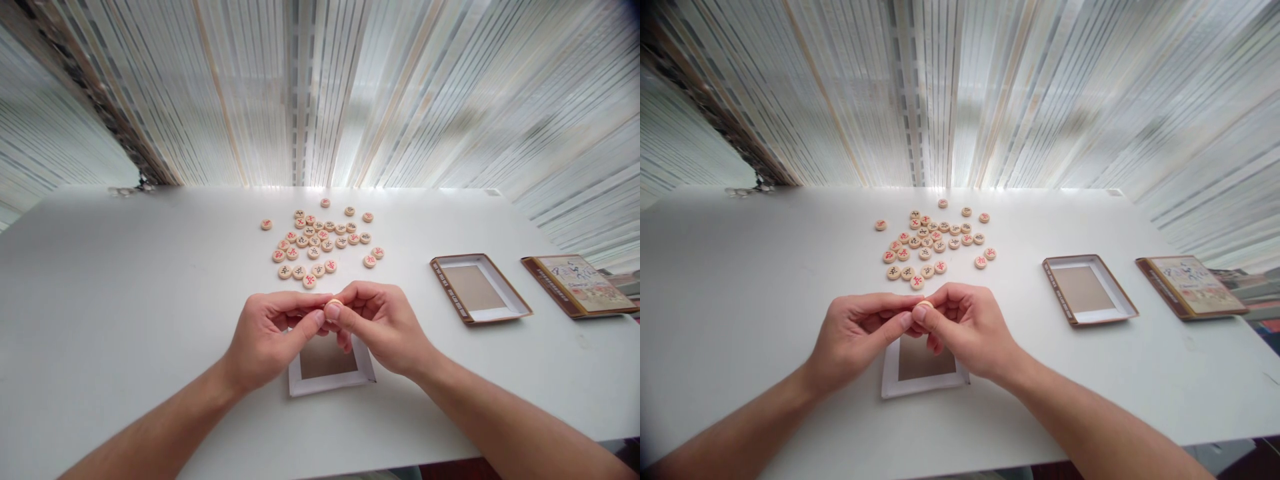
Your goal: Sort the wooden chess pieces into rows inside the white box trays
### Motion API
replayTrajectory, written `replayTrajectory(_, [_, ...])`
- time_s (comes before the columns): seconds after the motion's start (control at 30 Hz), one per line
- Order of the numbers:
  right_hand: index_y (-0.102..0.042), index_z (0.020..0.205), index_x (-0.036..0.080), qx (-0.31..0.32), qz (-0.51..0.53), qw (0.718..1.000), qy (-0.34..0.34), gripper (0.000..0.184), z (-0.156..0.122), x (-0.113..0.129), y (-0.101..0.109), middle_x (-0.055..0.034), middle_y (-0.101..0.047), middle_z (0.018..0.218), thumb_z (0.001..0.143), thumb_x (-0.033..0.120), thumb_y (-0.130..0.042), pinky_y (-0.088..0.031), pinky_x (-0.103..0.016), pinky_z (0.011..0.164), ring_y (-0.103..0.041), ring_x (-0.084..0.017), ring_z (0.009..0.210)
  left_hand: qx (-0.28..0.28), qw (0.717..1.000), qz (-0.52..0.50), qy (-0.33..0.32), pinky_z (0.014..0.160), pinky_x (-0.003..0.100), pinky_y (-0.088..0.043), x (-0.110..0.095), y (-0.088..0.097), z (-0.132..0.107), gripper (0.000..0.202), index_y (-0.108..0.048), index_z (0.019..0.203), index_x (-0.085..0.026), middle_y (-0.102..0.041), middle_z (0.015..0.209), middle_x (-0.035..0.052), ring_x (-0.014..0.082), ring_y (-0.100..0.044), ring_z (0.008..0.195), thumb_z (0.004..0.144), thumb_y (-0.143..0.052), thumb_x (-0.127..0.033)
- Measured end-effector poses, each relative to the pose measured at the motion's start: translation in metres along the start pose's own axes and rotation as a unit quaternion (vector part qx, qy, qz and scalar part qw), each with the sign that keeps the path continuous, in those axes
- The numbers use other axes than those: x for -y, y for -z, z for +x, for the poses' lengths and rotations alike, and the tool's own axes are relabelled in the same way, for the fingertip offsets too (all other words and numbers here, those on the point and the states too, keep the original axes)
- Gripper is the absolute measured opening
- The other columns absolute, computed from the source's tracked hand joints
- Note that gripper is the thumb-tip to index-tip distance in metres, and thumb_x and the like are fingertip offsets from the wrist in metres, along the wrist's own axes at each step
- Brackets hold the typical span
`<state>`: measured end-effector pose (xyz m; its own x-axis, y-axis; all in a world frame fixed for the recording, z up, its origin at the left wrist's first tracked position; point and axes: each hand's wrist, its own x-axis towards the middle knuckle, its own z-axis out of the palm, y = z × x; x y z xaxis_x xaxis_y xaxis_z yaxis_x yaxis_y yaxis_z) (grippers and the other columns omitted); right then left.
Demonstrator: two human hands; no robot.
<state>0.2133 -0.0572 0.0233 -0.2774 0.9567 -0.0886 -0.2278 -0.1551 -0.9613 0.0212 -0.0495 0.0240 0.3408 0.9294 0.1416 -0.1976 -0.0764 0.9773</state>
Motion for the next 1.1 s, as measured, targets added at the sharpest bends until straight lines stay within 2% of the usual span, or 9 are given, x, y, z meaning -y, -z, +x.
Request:
replayTrajectory(0.27, [-0.084, 0.09, 0.015, 0.02, -0.026, 0.999, 0.027, 0.026, 0.002, 0.003, 0.003, -0.0046, -0.079, 0.073, 0.088, 0.041, -0.09, -0.062, -0.023, 0.057, -0.071, -0.013, 0.057, -0.018, 0.998, -0.038, 0.045, 0.077, 0.022, -0.073, 0.002, 0.002, 0.002, 0.016, -0.089, 0.105, -0.019, -0.089, 0.09, 0.0053, 0.0192, -0.086, 0.079, 0.09, -0.085, -0.013])
replayTrajectory(0.4, [-0.084, 0.097, 0.016, 0.026, -0.019, 0.999, 0.028, 0.029, 0.003, 0.003, 0.003, -0.0042, -0.079, 0.072, 0.091, 0.045, -0.086, -0.065, -0.024, 0.06, -0.072, -0.013, 0.059, -0.029, 0.996, -0.06, 0.053, 0.074, 0.02, -0.072, 0.0, 0.002, 0.005, 0.017, -0.089, 0.105, -0.021, -0.088, 0.085, 0.0028, 0.0156, -0.085, 0.075, 0.09, -0.086, -0.014])
replayTrajectory(0.53, [-0.081, 0.099, 0.018, 0.008, -0.001, 1.0, 0.009, 0.028, 0.003, 0.0, 0.002, -0.0026, -0.079, 0.071, 0.082, 0.034, -0.096, -0.066, -0.027, 0.063, -0.074, -0.015, 0.061, -0.018, 0.996, -0.07, 0.044, 0.072, 0.02, -0.072, 0.0, 0.001, 0.006, 0.019, -0.089, 0.108, -0.02, -0.087, 0.084, 0.0029, 0.0136, -0.082, 0.07, 0.091, -0.084, -0.013])
replayTrajectory(0.63, [-0.08, 0.096, 0.018, 0.002, -0.012, 1.0, 0.019, 0.026, 0.003, -0.004, 0.004, -0.0031, -0.08, 0.075, 0.079, 0.028, -0.097, -0.064, -0.026, 0.062, -0.073, -0.015, 0.063, -0.027, 0.998, -0.05, 0.034, 0.075, 0.023, -0.072, 0.002, 0.0, 0.005, 0.019, -0.088, 0.109, -0.02, -0.088, 0.09, 0.0046, 0.0159, -0.084, 0.075, 0.091, -0.085, -0.015])
replayTrajectory(0.8, [-0.086, 0.101, 0.025, -0.017, -0.111, 0.984, 0.139, 0.013, 0.006, -0.009, 0.011, -0.0049, -0.078, 0.093, 0.089, 0.022, -0.088, -0.061, -0.026, 0.069, -0.072, -0.016, 0.081, -0.071, 0.996, 0.046, -0.023, 0.086, 0.023, -0.071, 0.009, 0.003, 0.003, 0.021, -0.09, 0.103, -0.023, -0.089, 0.098, 0.0036, 0.0188, -0.085, 0.09, 0.085, -0.09, -0.013])
replayTrajectory(0.93, [-0.086, 0.107, 0.029, -0.014, -0.152, 0.968, 0.197, 0.018, 0.007, -0.01, 0.012, -0.0054, -0.077, 0.099, 0.095, 0.017, -0.08, -0.063, -0.029, 0.074, -0.072, -0.018, 0.09, -0.077, 0.991, 0.083, -0.069, 0.086, 0.023, -0.07, 0.012, 0.005, 0.004, 0.024, -0.09, 0.103, -0.026, -0.088, 0.099, 0.0017, 0.0178, -0.084, 0.091, 0.085, -0.088, -0.01])
replayTrajectory(1.0, [-0.086, 0.108, 0.028, -0.017, -0.149, 0.969, 0.195, 0.018, 0.007, -0.011, 0.012, -0.0053, -0.079, 0.099, 0.094, 0.018, -0.08, -0.064, -0.03, 0.077, -0.074, -0.018, 0.09, -0.081, 0.99, 0.085, -0.074, 0.087, 0.023, -0.071, 0.013, 0.005, 0.004, 0.025, -0.09, 0.104, -0.026, -0.089, 0.101, 0.0018, 0.0185, -0.085, 0.092, 0.085, -0.089, -0.01])
replayTrajectory(1.1, [-0.085, 0.11, 0.025, -0.032, -0.105, 0.983, 0.15, 0.019, 0.006, -0.009, 0.011, -0.0058, -0.082, 0.097, 0.091, 0.023, -0.086, -0.065, -0.031, 0.075, -0.077, -0.019, 0.085, -0.084, 0.994, 0.061, -0.046, 0.09, 0.027, -0.072, 0.012, 0.005, 0.003, 0.026, -0.089, 0.107, -0.024, -0.089, 0.101, 0.0033, 0.021, -0.086, 0.094, 0.084, -0.091, -0.012])
